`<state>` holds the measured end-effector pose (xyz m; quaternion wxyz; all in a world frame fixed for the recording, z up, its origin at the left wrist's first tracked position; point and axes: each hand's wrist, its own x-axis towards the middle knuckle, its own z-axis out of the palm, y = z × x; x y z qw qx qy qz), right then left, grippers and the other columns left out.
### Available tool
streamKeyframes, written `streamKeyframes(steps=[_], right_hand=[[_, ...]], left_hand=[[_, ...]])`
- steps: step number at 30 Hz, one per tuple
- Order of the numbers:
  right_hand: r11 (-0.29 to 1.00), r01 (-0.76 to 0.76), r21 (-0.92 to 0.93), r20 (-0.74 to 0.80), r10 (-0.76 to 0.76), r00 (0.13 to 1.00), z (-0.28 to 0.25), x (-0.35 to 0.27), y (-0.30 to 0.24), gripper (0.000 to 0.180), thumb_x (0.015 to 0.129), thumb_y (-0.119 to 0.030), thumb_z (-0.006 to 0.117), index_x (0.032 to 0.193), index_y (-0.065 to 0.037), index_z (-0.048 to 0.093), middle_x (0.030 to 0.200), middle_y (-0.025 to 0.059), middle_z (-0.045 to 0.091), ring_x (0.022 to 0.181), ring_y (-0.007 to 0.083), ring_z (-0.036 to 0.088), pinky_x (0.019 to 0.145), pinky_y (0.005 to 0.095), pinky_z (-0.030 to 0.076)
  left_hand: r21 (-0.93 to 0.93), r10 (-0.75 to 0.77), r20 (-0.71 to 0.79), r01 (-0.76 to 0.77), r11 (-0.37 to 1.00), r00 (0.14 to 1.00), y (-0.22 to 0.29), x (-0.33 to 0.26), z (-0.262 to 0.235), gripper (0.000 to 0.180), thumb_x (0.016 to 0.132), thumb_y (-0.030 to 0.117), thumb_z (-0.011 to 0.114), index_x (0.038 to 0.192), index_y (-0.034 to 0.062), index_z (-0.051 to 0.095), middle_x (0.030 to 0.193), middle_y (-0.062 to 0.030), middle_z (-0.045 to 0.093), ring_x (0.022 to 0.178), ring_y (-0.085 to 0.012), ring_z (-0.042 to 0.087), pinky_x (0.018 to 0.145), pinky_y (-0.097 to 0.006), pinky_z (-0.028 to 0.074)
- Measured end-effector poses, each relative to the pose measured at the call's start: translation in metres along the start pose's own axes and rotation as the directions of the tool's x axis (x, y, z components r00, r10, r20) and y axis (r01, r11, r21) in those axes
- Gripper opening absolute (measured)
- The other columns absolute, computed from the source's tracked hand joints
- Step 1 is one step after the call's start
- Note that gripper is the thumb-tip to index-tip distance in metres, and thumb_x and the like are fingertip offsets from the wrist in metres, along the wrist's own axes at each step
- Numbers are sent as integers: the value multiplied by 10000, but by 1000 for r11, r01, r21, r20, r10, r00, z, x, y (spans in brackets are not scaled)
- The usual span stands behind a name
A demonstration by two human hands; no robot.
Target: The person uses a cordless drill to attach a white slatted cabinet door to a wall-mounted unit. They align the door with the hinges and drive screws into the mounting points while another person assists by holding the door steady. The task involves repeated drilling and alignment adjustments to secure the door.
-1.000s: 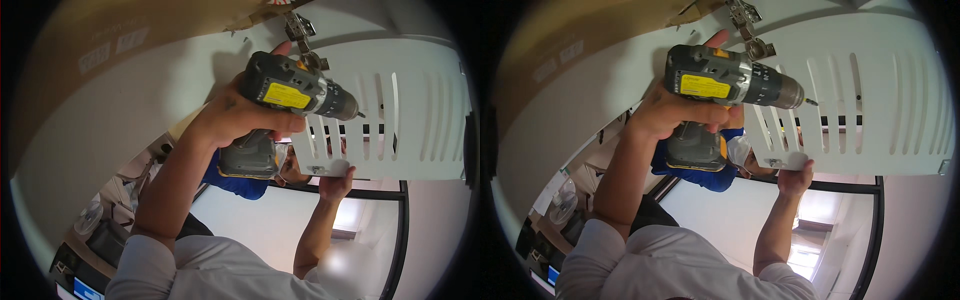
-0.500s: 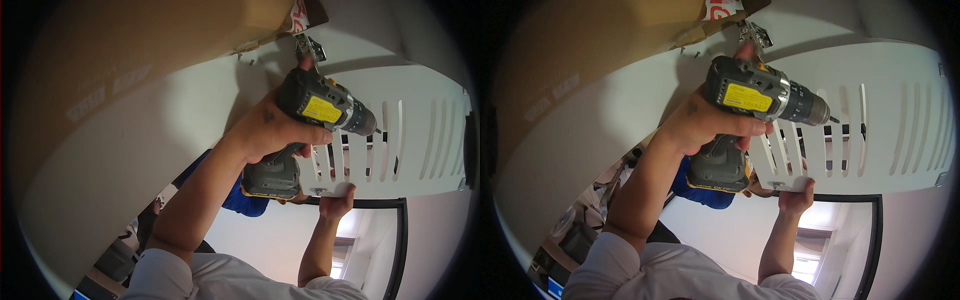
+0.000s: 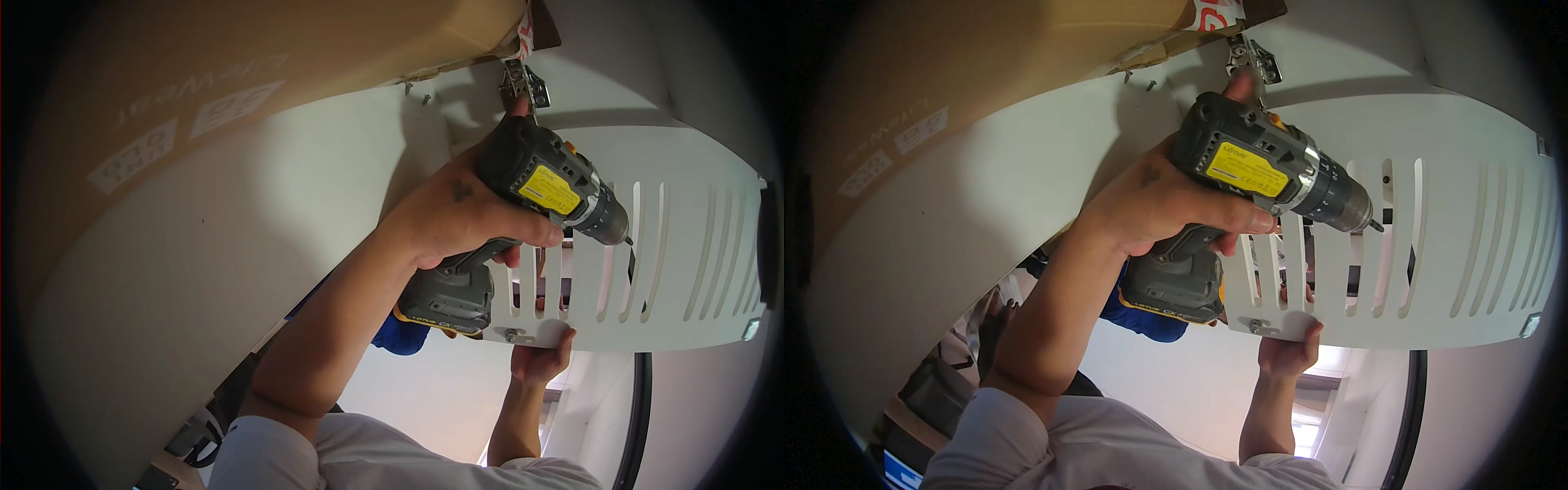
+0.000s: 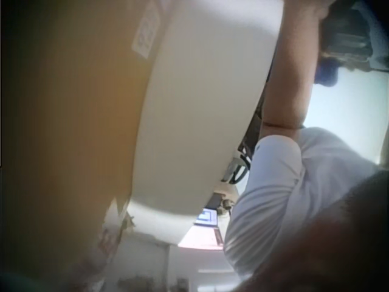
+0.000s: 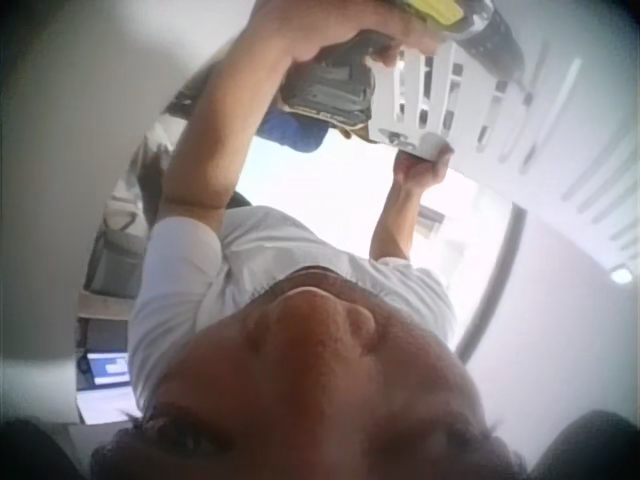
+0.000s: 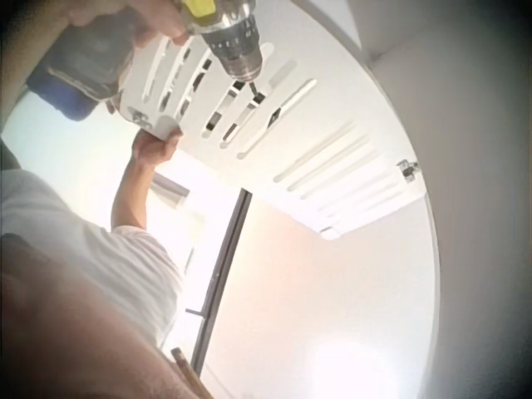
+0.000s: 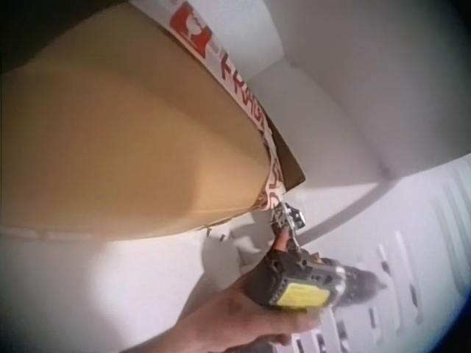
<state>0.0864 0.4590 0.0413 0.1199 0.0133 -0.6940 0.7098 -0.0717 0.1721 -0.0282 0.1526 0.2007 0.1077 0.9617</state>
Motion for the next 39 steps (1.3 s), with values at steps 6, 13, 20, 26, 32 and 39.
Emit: streamKeyframes(steps=[6, 13, 20, 26, 32, 39], right_hand=[[1000, -11, -4, 74, 11, 997, -4, -20, 5, 541, 1046, -426, 562, 1429, -50, 497, 1393, 110, 556, 1289, 291, 554, 1110, 534, 446], [999, -29, -40, -29, 28, 999, 3, -26, 1, 595, 1009, -452, 614, 1414, -36, 484, 1350, 94, 537, 1288, 280, 519, 1151, 509, 393], [1000, 16, -3, -40, -16, 999, 14, -34, 3, 569, 1046, -405, 577, 1454, -23, 472, 1327, 133, 602, 1281, 278, 561, 1119, 502, 433], [1000, 18, -12, -56, -19, 998, 19, -32, 7, 569, 1053, -415, 567, 1457, -26, 473, 1355, 109, 589, 1289, 263, 550, 1131, 483, 413], [998, 25, -57, -56, -28, 998, 22, -31, 3, 577, 1058, -446, 544, 1466, -43, 481, 1395, 92, 572, 1312, 259, 529, 1137, 467, 392], [997, 56, -62, 12, -55, 998, 25, -31, 2, 570, 1065, -443, 524, 1469, -43, 486, 1456, 106, 555, 1367, 286, 505, 1173, 473, 369]], left_hand=[[32, 23, 1, -23, 999, 1000, -9, -17, -2, 967, 699, 50, 891, 1536, 77, 407, 1096, -89, 723, 829, -158, 705, 557, -307, 569], [-28, 68, 2, -68, 997, 998, -9, -19, 1, 910, 691, 40, 884, 1495, 67, 458, 1097, -91, 723, 831, -154, 705, 543, -306, 564], [-15, 24, 101, -23, 1000, 995, -14, -15, -5, 1165, 732, -49, 833, 1663, 120, 153, 1180, -137, 680, 881, -230, 738, 559, -342, 581], [74, 65, 52, -68, 995, 997, -19, -26, 4, 1193, 728, 23, 862, 1665, 97, 127, 1137, -90, 698, 784, -169, 707, 595, -305, 577], [441, 82, 82, -110, 891, 993, -26, -37, -1, 1222, 716, 215, 892, 1668, 118, 132, 1184, -98, 692, 758, -154, 648, 954, -343, 481], [745, 270, 76, -235, 625, 960, -27, -78, 5, 1074, 704, 300, 891, 1597, 61, 346, 1466, -228, 547, 1486, -347, 340, 1277, -446, 66]])
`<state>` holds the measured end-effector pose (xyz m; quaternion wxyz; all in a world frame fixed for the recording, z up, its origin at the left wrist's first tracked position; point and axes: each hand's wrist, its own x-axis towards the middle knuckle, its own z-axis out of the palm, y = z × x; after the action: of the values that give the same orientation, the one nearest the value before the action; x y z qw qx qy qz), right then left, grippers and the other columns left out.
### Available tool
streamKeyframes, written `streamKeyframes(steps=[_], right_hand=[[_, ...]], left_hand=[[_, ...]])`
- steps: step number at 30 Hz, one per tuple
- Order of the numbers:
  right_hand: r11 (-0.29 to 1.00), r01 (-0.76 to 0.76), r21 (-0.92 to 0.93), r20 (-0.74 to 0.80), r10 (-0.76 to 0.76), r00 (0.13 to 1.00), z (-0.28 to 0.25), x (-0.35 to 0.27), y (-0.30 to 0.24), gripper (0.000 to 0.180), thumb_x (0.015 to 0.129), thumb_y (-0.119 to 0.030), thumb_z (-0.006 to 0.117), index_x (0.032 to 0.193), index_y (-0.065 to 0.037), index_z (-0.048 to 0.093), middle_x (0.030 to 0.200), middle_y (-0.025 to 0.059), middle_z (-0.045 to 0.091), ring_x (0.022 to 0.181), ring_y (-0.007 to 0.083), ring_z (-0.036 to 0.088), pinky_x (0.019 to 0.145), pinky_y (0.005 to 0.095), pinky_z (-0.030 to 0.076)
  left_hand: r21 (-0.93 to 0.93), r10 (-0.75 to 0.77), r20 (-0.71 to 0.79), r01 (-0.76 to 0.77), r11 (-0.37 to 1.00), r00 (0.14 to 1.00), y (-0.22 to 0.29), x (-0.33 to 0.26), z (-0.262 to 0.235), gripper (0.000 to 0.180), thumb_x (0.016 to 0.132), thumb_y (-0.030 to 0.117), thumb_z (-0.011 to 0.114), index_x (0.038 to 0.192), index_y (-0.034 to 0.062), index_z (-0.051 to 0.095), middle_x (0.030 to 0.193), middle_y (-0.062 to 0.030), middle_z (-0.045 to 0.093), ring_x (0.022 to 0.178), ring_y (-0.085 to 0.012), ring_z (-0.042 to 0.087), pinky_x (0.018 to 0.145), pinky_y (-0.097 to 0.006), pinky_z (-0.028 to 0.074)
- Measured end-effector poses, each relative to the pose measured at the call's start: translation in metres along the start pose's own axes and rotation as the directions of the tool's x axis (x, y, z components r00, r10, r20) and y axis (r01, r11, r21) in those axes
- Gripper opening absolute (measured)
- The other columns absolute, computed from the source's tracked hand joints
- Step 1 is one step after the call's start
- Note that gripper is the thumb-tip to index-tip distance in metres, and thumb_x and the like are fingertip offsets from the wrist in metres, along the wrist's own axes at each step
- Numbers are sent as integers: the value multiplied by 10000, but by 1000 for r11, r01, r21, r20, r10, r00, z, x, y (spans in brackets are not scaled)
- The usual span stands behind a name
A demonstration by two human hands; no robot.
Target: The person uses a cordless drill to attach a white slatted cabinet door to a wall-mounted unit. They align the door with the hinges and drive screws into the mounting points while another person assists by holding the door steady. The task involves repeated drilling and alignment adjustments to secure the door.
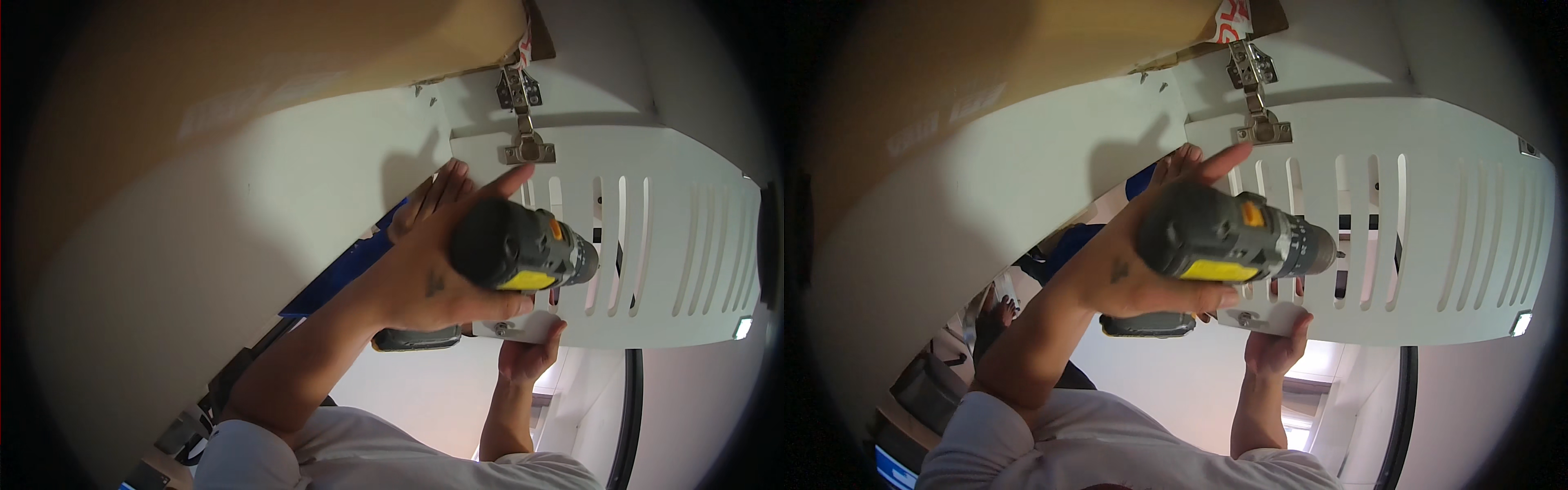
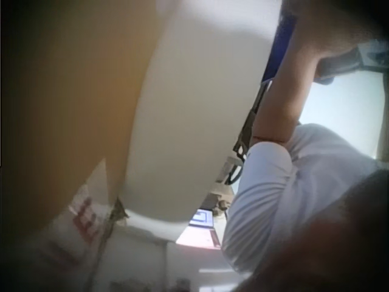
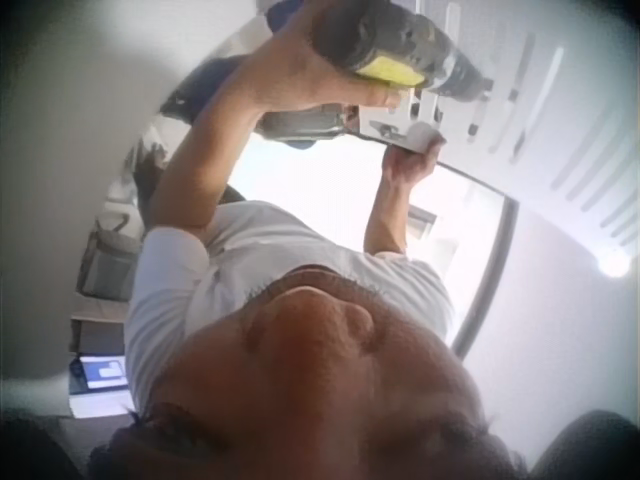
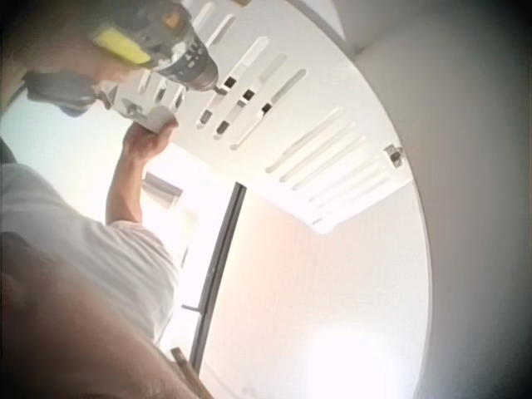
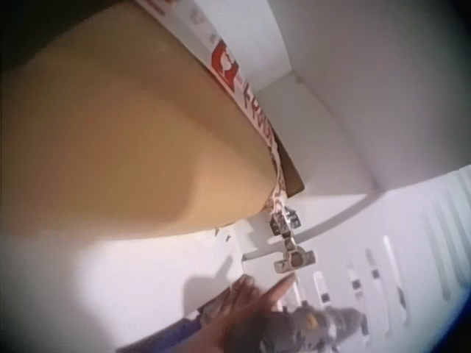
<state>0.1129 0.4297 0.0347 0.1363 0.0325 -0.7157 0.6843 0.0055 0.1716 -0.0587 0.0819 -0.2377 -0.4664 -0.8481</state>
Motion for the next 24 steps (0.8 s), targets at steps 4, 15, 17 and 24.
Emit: streamKeyframes(steps=[4, 15, 17, 24], right_hand=[[1000, -13, 9, -102, 13, 995, -24, -2, 3, 563, 1067, -427, 526, 1476, -43, 482, 1461, 127, 557, 1376, 295, 506, 1169, 474, 385], [997, 64, 44, -113, -59, 992, -64, -10, 18, 583, 1055, -352, 565, 1519, -18, 454, 1558, 158, 486, 1440, 295, 457, 1228, 491, 299], [992, 11, 129, 11, -12, 1000, -76, -15, 19, 602, 1063, -332, 547, 1548, -7, 398, 1584, 159, 452, 1473, 299, 409, 1253, 498, 248], [1000, -2, -16, -130, 0, 992, -61, -3, 4, 603, 1070, -365, 506, 1552, -20, 393, 1596, 154, 413, 1479, 309, 381, 1237, 539, 232]], left_hand=[[85, 65, 68, -70, 994, 996, 22, -30, -15, 984, 751, 380, 872, 1568, 111, 393, 1558, -300, 395, 1532, -402, 230, 1266, -477, 115], [-206, -78, -125, 51, 977, 989, 38, -151, -48, 751, 739, 64, 895, 1411, -37, 576, 1321, -169, 675, 1108, -244, 708, 998, -362, 566], [-56, -207, -19, 206, 977, 978, 43, -160, -65, 756, 746, 93, 907, 1419, -6, 575, 1280, -142, 694, 1103, -222, 698, 981, -354, 560], [167, -482, -75, 488, 857, 873, 18, -208, -74, 835, 697, 184, 959, 1439, 120, 580, 1274, -71, 694, 1108, -188, 677, 1003, -364, 527]])
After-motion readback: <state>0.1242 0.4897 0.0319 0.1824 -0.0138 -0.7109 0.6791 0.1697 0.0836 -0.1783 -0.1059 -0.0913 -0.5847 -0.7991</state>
